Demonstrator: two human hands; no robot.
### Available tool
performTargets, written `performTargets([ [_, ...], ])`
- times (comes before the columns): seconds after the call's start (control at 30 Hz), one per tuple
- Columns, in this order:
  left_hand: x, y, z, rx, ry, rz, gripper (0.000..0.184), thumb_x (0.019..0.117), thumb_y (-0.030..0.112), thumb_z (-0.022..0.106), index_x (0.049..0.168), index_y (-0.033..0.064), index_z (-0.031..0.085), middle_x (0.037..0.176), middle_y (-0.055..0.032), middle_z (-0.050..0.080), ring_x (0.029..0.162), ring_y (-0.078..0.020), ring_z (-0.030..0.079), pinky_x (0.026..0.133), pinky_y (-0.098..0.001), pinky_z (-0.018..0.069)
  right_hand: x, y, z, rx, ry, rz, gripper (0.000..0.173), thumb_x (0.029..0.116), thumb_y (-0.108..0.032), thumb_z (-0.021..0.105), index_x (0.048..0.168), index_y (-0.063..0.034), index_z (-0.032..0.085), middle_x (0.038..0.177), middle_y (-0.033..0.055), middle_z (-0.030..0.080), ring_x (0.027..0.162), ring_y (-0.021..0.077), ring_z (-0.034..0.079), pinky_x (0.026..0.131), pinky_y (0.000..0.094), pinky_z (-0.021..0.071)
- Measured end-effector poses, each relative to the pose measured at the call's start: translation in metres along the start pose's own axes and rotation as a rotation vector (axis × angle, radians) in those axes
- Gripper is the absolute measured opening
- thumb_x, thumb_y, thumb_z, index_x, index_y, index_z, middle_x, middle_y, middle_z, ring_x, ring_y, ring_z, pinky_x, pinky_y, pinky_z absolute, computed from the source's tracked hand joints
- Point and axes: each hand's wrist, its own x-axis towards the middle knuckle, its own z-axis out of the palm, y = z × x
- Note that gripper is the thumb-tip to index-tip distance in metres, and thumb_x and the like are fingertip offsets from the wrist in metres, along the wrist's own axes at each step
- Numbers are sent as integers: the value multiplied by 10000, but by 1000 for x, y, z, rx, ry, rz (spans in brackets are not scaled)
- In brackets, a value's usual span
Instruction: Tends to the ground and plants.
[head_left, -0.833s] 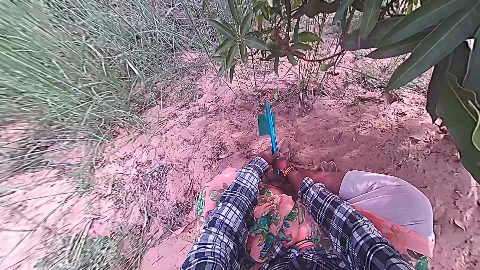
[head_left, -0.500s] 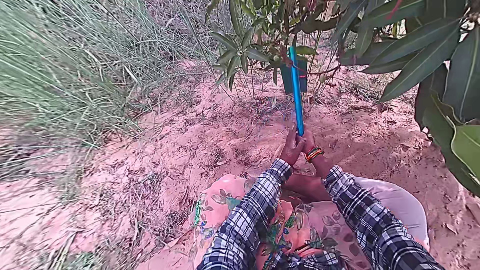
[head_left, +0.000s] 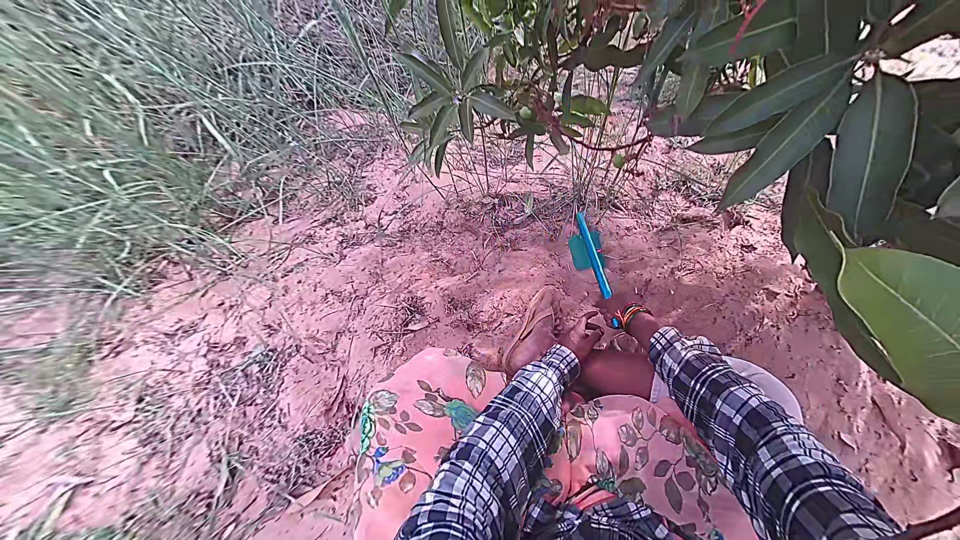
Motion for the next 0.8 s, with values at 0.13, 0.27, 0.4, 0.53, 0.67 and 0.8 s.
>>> performTargets([
  [0.13, 1, -1, 0, -32, 41, 98, 717, 1043, 176, 578, 1640, 96, 189, 1507, -194, 513, 1191, -244, 665, 1001, -384, 548, 15, 10, 4, 8, 84, -93, 141, 1073, -184, 521, 1045, -54, 567, 706, -18, 435, 516, 71, 397, 481, 218, 378],
  [0.27, 2, -2, -2, 21, 10, 202, 607, 1045, 148, 555, 1610, 125, 334, 1517, -155, 519, 1194, -242, 656, 990, -375, 546, 20, 4, -4, -66, 201, -295, 266, 1049, -196, 592, 1159, 46, 599, 802, 78, 549, 589, 126, 490, 571, 292, 460],
  [0.4, -17, 32, -7, 180, -99, -1, 645, 1052, 138, 534, 1636, 156, 261, 1497, -150, 547, 1151, -261, 676, 1032, -430, 507, 33, 12, -24, -49, 386, -508, 387, 1026, -334, 633, 1278, -48, 563, 808, 123, 589, 581, 198, 523, 580, 417, 497],
  [0.53, 3, 2, -6, 245, -168, 13, 498, 1064, 139, 505, 1552, 83, 425, 1340, -201, 650, 1194, -303, 666, 1080, -458, 486, 51, 24, -44, 4, 370, -332, 426, 1018, -263, 620, 1368, -49, 506, 900, 113, 589, 647, 181, 529, 624, 385, 496],
  [0.67, 3, -1, -6, 285, -167, 14, 409, 1070, 148, 498, 1464, 45, 532, 1320, -197, 662, 1212, -287, 655, 1103, -442, 466, 96, 39, -58, 267, 227, -97, 123, 1030, -208, 565, 1050, -87, 556, 649, -28, 461, 464, 77, 432, 450, 241, 429],
  [0.8, 0, -1, -7, 304, -170, 37, 391, 1066, 133, 496, 1435, 19, 553, 1307, -204, 665, 1202, -291, 657, 1093, -431, 472, 77, 32, -49, 377, 277, -105, 101, 1038, -175, 544, 1013, -79, 562, 649, -28, 424, 474, 79, 385, 460, 242, 391],
])
